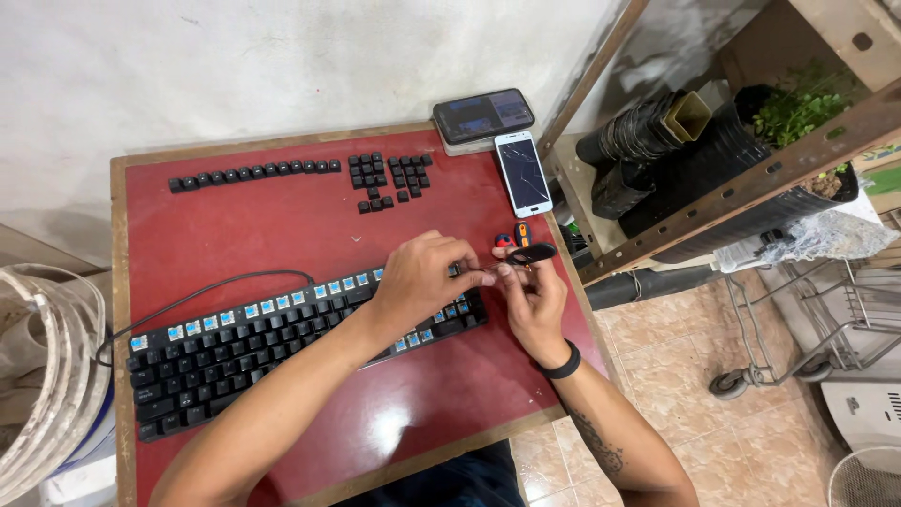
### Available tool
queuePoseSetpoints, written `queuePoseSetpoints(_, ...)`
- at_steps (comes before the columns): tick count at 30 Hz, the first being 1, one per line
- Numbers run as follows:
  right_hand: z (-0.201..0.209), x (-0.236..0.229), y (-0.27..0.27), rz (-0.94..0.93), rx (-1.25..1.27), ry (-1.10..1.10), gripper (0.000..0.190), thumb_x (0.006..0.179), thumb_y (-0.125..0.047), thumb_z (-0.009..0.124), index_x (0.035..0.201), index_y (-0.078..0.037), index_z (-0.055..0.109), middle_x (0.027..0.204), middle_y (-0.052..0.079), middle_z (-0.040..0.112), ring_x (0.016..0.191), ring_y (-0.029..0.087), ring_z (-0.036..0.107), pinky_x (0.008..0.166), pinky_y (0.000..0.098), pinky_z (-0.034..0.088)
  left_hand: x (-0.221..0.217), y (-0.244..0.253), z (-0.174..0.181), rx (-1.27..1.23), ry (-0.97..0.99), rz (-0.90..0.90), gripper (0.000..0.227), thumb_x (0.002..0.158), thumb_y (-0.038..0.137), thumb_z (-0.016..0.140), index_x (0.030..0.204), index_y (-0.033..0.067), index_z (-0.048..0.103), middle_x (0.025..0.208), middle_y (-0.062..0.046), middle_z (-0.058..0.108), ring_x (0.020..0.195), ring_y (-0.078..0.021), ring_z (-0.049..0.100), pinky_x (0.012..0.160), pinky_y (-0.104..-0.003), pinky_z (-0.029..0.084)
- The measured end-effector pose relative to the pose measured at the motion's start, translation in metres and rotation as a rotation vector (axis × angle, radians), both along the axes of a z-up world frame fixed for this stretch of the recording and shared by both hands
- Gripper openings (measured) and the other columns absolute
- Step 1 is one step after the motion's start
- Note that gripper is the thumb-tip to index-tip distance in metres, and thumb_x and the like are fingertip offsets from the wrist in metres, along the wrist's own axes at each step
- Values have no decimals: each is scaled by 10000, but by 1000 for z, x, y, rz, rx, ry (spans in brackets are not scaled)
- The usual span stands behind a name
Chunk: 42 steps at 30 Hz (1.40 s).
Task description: The person uses a keycap puller to remove keycaps from a mechanical keyboard and places them on the table. The person then uses a screwdriver to adjust the switches underneath the keycaps. The person continues to remove keycaps and place them on the table.
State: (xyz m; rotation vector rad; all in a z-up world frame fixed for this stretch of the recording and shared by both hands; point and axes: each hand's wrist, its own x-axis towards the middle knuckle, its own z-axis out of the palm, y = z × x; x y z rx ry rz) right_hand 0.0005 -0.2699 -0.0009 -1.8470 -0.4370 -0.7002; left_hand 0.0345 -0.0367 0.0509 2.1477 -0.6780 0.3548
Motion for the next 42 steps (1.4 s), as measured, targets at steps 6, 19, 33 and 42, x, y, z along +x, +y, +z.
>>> queuePoseSetpoints(6,-1,0,2,0,52,41,198,1169,70,743,1358,113,707,1198,246,911,846,326,936,731,417,713,-4,-3,-12,56,-62,33,328,940,551,990,997,255,861,831,83,851,937,-210,834,710,-424,700)
queuePoseSetpoints(19,13,4,0,44,195,53,169,1218,67,646,1369,114,585,1253,313,864,935,397,925,839,488,763,13,23,-16,358,-268,61,284,1152,592,765,1097,336,874,857,88,856,991,-128,823,664,-327,697)
queuePoseSetpoints(33,-2,4,-14,69,84,-51,184,1177,83,707,1346,102,636,1246,276,890,919,394,940,830,473,755,94,45,-68,731,-112,109,141,1103,348,858,1161,232,911,892,-4,839,973,-239,817,707,-441,720)
queuePoseSetpoints(42,6,2,-12,94,70,-62,193,1170,84,712,1348,125,650,1226,271,889,919,401,942,849,490,745,127,36,-92,698,-274,181,153,1072,434,859,1112,304,929,1020,23,821,1068,-233,745,873,-405,657)
